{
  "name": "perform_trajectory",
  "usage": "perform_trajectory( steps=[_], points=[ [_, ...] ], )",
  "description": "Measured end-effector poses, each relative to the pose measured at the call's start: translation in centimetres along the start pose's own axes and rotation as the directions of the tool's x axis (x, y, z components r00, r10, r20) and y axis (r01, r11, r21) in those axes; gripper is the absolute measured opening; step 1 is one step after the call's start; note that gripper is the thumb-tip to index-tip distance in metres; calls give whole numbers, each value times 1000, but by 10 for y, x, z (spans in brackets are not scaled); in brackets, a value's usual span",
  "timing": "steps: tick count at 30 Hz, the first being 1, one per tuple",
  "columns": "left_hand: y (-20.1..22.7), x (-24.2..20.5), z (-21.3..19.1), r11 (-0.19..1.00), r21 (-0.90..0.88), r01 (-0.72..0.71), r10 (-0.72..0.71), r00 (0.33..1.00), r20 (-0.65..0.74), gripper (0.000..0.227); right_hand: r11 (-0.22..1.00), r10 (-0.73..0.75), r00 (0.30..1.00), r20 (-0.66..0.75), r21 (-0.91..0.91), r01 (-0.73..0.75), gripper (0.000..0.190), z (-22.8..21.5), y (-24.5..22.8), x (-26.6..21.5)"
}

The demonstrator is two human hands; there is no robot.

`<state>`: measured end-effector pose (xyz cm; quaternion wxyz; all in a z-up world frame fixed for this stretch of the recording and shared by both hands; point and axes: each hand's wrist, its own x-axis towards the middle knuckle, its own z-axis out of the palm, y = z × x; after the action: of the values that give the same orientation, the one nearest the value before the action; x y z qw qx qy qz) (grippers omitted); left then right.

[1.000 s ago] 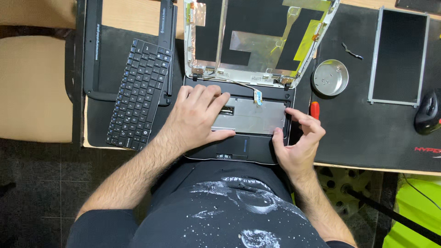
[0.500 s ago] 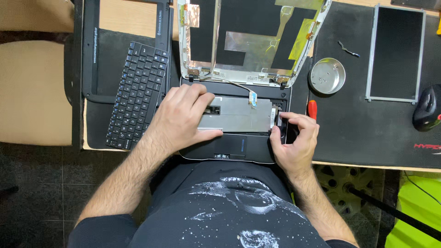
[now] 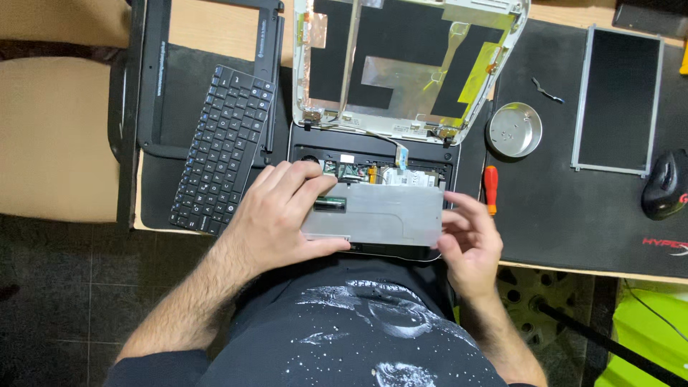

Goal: The person disassembles a white laptop by removing the keyboard, a metal shield, and the back cover using a screwdriver. They place the removed parts on the desk.

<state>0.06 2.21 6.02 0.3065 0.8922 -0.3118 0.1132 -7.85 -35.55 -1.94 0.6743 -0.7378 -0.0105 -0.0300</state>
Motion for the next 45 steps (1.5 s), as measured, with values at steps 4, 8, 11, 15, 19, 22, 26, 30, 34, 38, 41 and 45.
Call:
perform_trajectory(
  steps=[4,8,11,15,19,22,26,30,34,38,41,45],
  points=[
    [2,-13,11,998,15,59,-58,996,-70,90,934,65,994,93,345,-93,93,30,-22,8],
    [5,-11,19,996,-47,74,-79,990,-119,95,900,161,986,-40,416,-130,52,43,-17,18],
    [-1,-8,15,982,-164,89,-110,986,-124,83,870,123,982,-142,491,-38,25,39,-7,18],
    [-21,-17,15,900,-430,73,-195,949,-247,27,837,-59,989,-133,534,122,13,21,9,22],
    [-24,-31,20,940,-331,-85,-52,921,-385,14,716,-154,988,17,691,100,66,27,-1,35],
    [-16,-37,27,979,-80,-187,126,866,-484,19,800,-35,998,56,600,-5,117,51,-38,43],
    [6,-29,-1,982,-26,-187,174,949,-263,32,806,112,985,-128,592,-15,99,54,-28,48],
    [13,-27,-12,986,-161,-38,28,998,-63,58,892,56,958,-280,445,78,60,45,-8,51],
    [8,-29,-8,952,-279,125,-155,984,-87,33,911,11,961,-277,400,105,53,55,-3,54],
    [9,-26,-40,759,-524,386,-356,920,161,24,924,4,998,-66,381,21,71,64,6,48],
    [-4,-39,-60,652,-579,489,-482,857,182,18,883,28,994,103,464,-73,90,74,-19,52],
    [-34,-70,-90,628,-475,617,-676,735,60,27,918,23,981,192,385,-97,79,73,-28,55]
  ],
)
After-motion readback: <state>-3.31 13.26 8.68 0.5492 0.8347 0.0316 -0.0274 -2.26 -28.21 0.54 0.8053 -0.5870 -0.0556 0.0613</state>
